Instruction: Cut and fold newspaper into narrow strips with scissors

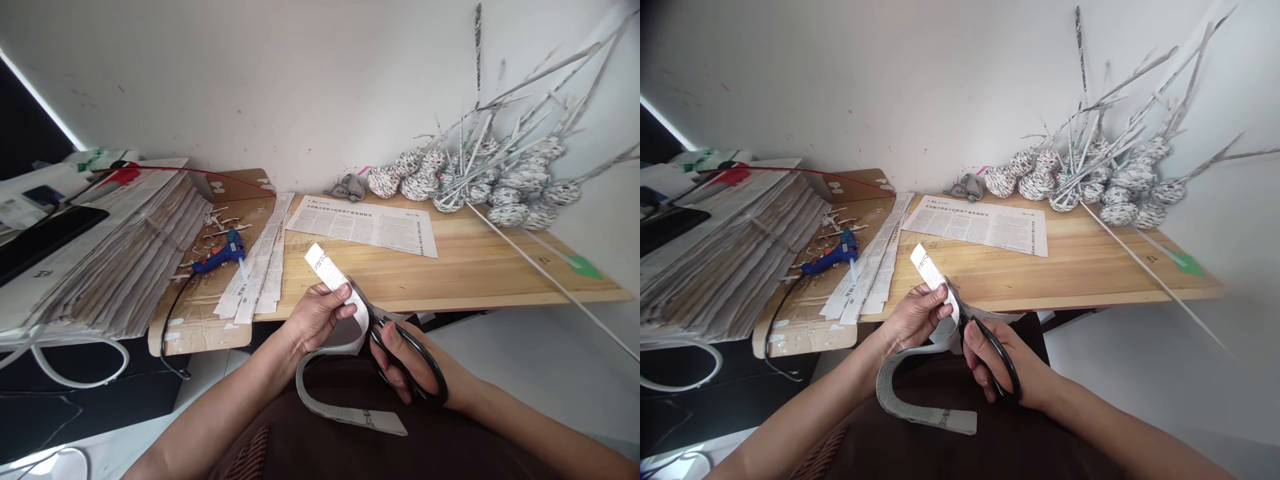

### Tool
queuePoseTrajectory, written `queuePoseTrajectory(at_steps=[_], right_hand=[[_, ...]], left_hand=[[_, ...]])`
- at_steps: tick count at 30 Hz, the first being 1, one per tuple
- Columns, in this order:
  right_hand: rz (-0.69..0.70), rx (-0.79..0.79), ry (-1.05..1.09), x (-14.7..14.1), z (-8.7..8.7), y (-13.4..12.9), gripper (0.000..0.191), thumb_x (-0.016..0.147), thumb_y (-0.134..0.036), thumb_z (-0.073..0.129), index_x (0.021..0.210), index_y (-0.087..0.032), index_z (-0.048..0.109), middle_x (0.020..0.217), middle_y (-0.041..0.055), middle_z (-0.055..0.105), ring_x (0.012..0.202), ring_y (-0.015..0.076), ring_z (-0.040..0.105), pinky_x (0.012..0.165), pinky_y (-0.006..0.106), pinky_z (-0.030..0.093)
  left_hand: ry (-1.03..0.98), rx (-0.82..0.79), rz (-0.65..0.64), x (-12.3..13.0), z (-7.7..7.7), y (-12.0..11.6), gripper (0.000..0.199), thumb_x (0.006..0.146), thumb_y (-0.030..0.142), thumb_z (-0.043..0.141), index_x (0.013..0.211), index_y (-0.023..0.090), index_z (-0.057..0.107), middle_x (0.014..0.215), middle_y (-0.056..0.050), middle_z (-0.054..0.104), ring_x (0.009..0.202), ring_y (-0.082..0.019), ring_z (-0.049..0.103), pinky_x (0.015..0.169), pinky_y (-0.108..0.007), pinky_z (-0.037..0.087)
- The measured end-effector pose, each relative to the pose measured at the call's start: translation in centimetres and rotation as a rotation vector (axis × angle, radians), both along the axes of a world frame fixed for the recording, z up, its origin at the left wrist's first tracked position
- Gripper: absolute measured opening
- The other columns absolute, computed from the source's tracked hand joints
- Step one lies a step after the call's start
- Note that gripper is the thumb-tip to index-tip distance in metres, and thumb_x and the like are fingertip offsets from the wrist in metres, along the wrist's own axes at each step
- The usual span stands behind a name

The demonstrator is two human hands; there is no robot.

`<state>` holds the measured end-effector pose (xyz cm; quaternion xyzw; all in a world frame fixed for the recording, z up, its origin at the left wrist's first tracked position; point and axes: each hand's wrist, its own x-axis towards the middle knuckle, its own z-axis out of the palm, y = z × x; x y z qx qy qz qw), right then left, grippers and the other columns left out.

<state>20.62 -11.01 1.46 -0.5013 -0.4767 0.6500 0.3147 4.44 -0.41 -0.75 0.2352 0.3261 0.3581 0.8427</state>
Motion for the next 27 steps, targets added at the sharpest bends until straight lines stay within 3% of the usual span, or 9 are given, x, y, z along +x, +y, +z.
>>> queuePoseTrajectory(at_steps=[6, 10, 15, 20, 27], right_hand=[[-0.004, -0.052, -0.046, -0.1, 0.5, 0.2, 0.070, 0.081, -0.089, 0.046, 0.064, -0.021, 0.047, 0.046, -0.0065, 0.044, 0.036, 0.0070, 0.041, 0.039, 0.020, 0.035], [0.013, -0.019, -0.038, 0.1, 0.4, 0.0, 0.069, 0.087, -0.085, 0.042, 0.071, -0.019, 0.052, 0.052, -0.0048, 0.047, 0.043, 0.0083, 0.046, 0.045, 0.021, 0.038], [0.059, 0.067, 0.018, 0.3, -0.5, -0.2, 0.071, 0.095, -0.079, 0.031, 0.086, -0.016, 0.060, 0.067, 0.0008, 0.058, 0.057, 0.0109, 0.059, 0.051, 0.020, 0.039], [0.018, 0.031, 0.001, 0.2, -0.5, -0.3, 0.071, 0.093, -0.082, 0.031, 0.076, -0.017, 0.055, 0.055, -0.0033, 0.049, 0.044, 0.0088, 0.050, 0.044, 0.020, 0.037], [0.000, -0.011, -0.040, -0.2, 0.2, 0.0, 0.071, 0.081, -0.090, 0.043, 0.063, -0.021, 0.046, 0.045, -0.0056, 0.043, 0.035, 0.0075, 0.042, 0.038, 0.020, 0.035]], left_hand=[[-0.014, 0.028, 0.010, -0.6, 0.2, 0.5, 0.048, 0.054, 0.035, 0.098, 0.091, 0.014, 0.078, 0.072, -0.001, 0.072, 0.060, -0.010, 0.068, 0.054, -0.019, 0.062], [0.015, 0.037, -0.016, -0.7, 0.4, 0.4, 0.043, 0.050, 0.033, 0.100, 0.078, 0.010, 0.075, 0.070, -0.002, 0.072, 0.056, -0.009, 0.066, 0.048, -0.015, 0.057], [0.021, 0.042, -0.081, -0.3, 0.3, -0.2, 0.042, 0.051, 0.028, 0.100, 0.079, 0.007, 0.077, 0.072, -0.004, 0.072, 0.053, -0.005, 0.061, 0.045, -0.010, 0.050], [0.022, 0.019, -0.046, -0.1, 0.3, -0.1, 0.041, 0.045, 0.026, 0.101, 0.072, 0.008, 0.076, 0.067, -0.001, 0.069, 0.057, -0.005, 0.062, 0.050, -0.010, 0.051], [0.005, 0.022, 0.009, -0.3, 0.2, 0.1, 0.043, 0.045, 0.025, 0.101, 0.077, 0.009, 0.077, 0.069, 0.000, 0.070, 0.060, -0.006, 0.065, 0.055, -0.012, 0.057]])
